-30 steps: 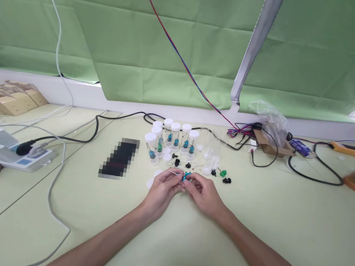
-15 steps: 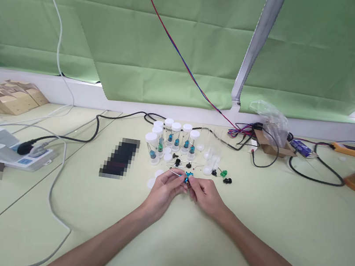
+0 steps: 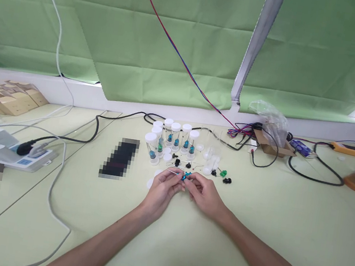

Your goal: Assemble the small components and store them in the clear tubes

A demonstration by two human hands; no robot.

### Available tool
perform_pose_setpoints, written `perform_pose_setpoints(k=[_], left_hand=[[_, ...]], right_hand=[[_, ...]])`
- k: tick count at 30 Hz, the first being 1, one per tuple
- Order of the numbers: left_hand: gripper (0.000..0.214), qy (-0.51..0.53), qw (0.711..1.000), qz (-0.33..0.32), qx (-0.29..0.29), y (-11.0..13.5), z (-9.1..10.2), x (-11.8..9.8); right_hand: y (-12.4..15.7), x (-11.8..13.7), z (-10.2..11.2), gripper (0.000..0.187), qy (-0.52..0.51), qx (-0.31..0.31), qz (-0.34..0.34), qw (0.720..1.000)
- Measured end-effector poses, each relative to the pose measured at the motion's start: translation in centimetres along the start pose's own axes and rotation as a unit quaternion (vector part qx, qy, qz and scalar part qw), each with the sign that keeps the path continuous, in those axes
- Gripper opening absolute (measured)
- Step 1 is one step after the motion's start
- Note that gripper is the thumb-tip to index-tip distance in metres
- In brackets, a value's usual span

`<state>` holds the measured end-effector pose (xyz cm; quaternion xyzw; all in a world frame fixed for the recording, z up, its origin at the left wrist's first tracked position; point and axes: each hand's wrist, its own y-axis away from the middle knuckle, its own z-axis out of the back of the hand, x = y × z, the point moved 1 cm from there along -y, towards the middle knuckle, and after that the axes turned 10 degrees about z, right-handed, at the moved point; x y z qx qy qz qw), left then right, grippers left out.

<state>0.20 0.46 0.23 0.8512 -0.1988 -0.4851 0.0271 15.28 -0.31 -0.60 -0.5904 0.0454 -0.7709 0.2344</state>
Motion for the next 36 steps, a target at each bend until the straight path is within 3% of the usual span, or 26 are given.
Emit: perform_pose_setpoints(k=[4, 21, 30, 36], left_hand=[[0.015, 0.000, 1.000, 0.001, 0.001, -0.09, 0.03, 0.02], [0.012, -0.014, 1.000, 0.004, 0.021, 0.02, 0.03, 0.15], [0.012, -0.006, 1.000, -0.001, 0.013, -0.01, 0.03, 0.01], [0.013, -0.007, 1.000, 0.004, 0.012, -0.06, -0.07, -0.01]], right_hand=[[0.00, -0.12, -0.06, 0.025, -0.006, 0.009, 0.008, 1.000], [-0.06, -0.32, 0.01, 0.054, 0.028, 0.006, 0.017, 0.999], [0.00, 0.23, -0.03, 0.030, -0.008, 0.005, 0.001, 1.000], [0.02, 0.20, 0.02, 0.034, -0.002, 0.017, 0.013, 1.000]])
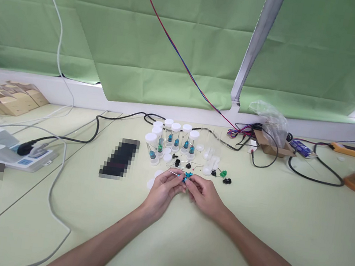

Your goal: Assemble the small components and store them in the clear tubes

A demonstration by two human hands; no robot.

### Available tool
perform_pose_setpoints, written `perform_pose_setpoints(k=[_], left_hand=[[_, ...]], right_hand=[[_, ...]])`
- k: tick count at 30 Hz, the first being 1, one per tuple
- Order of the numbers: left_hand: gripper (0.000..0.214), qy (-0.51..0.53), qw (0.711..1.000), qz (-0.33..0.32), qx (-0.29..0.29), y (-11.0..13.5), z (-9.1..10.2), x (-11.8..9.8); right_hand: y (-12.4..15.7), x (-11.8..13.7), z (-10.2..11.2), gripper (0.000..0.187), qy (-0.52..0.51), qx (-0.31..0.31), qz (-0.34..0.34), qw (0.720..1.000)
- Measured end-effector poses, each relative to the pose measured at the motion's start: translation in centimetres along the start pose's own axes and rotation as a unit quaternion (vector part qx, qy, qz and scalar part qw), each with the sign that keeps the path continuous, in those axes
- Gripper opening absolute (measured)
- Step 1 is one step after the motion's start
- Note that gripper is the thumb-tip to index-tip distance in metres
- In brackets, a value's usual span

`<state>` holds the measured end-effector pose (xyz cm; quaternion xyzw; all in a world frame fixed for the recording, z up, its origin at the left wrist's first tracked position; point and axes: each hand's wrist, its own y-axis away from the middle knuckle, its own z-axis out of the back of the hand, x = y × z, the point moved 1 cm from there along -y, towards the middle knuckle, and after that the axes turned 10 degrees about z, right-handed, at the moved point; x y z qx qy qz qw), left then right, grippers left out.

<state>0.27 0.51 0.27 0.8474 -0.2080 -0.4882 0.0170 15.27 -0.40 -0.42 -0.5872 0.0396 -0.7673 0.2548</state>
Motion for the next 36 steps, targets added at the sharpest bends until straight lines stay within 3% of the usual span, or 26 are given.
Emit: perform_pose_setpoints(k=[17, 21, 29, 36], left_hand=[[0.015, 0.000, 1.000, 0.009, 0.019, 0.17, -0.11, 0.08], [0.014, 0.007, 1.000, 0.008, 0.013, 0.15, -0.14, 0.02], [0.015, 0.023, 1.000, 0.011, -0.001, -0.01, 0.20, 0.12], [0.015, 0.009, 1.000, 0.013, 0.007, 0.10, 0.11, 0.04]], right_hand=[[-0.10, -0.72, 0.04, 0.061, 0.036, -0.006, -0.012, 0.999], [-0.11, -0.50, 0.03, 0.059, 0.037, -0.004, -0.007, 0.999], [-0.10, -0.12, 0.02, 0.039, 0.046, -0.002, 0.005, 0.999], [-0.04, -0.21, 0.05, 0.043, 0.036, 0.011, -0.002, 0.999]])
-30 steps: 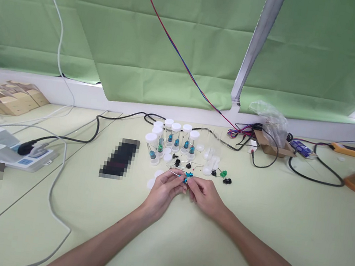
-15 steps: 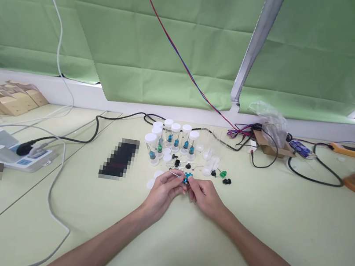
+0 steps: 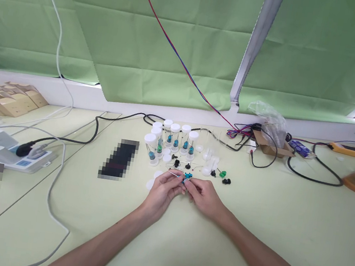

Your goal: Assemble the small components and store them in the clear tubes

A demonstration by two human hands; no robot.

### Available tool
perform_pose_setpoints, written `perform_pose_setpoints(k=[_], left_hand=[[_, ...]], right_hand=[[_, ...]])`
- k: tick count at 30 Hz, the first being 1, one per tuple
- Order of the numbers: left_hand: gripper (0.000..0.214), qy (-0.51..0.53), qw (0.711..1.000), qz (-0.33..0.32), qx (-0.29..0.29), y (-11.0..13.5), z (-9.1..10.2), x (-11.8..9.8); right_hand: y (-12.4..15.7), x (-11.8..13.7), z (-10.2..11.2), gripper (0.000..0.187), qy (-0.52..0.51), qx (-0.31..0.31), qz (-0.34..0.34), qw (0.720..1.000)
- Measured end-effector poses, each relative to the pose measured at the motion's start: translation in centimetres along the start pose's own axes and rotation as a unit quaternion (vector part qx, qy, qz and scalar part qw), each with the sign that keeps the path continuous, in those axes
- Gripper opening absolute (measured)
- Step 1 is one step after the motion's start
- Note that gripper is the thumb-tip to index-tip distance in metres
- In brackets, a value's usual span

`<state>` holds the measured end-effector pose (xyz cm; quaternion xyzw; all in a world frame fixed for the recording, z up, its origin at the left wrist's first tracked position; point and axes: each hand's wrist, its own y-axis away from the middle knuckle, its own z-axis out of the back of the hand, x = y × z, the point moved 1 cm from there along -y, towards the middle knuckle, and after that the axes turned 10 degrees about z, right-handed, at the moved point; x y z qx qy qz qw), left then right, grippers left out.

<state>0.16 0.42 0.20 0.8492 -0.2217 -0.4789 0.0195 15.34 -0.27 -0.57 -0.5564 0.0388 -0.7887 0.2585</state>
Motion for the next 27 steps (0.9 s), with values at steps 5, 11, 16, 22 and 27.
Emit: perform_pose_setpoints(k=[5, 11, 16, 22, 27], left_hand=[[0.017, 0.002, 1.000, 0.004, -0.001, 0.12, -0.25, -0.10], [0.016, 0.000, 1.000, 0.005, 0.001, 0.12, -0.29, -0.08], [0.015, -0.003, 1.000, 0.008, 0.002, 0.14, -0.23, -0.08], [0.013, -0.008, 1.000, 0.007, 0.005, 0.11, -0.22, -0.06], [0.012, -0.013, 1.000, 0.002, 0.008, 0.02, -0.06, 0.05]], right_hand=[[-0.08, 0.26, 0.01, 0.050, 0.002, 0.001, 0.010, 1.000], [-0.12, 0.12, -0.06, 0.056, 0.008, -0.002, 0.008, 1.000], [-0.08, -0.27, -0.13, 0.058, 0.006, -0.004, 0.002, 1.000], [-0.09, -0.31, -0.13, 0.058, 0.012, -0.002, 0.001, 1.000], [-0.11, -0.22, -0.12, 0.056, 0.005, -0.004, 0.007, 1.000]])
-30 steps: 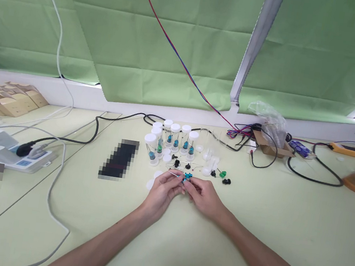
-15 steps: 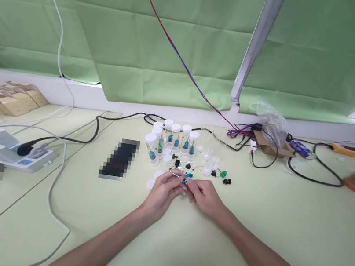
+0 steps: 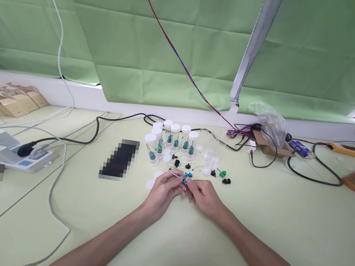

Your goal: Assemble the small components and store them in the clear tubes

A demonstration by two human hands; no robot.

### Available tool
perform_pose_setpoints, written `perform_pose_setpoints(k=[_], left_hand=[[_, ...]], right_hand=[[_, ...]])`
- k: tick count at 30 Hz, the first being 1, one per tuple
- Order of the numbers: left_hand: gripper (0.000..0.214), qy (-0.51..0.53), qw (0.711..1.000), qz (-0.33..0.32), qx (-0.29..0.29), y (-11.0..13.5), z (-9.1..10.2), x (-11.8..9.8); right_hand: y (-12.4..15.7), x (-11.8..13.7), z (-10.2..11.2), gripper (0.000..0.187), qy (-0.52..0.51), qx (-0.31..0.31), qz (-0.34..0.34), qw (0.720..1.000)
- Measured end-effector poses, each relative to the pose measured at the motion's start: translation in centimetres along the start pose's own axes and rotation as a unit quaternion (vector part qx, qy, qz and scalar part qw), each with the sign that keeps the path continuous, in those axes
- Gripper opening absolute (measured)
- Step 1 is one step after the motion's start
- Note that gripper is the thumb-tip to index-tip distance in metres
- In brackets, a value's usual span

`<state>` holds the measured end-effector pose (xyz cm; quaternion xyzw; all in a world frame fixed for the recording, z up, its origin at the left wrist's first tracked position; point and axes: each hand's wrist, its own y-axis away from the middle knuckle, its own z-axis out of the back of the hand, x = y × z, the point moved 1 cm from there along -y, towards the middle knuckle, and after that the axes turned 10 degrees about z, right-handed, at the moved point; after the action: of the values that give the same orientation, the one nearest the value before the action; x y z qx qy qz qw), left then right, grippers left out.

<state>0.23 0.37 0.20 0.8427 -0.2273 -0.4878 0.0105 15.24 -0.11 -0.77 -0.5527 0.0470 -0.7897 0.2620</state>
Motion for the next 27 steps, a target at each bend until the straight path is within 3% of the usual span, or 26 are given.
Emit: perform_pose_setpoints(k=[27], left_hand=[[0.013, -0.002, 1.000, -0.001, -0.004, -0.03, -0.01, -0.09]], right_hand=[[-0.06, 0.25, 0.11, 0.051, 0.008, 0.013, 0.002, 1.000]])
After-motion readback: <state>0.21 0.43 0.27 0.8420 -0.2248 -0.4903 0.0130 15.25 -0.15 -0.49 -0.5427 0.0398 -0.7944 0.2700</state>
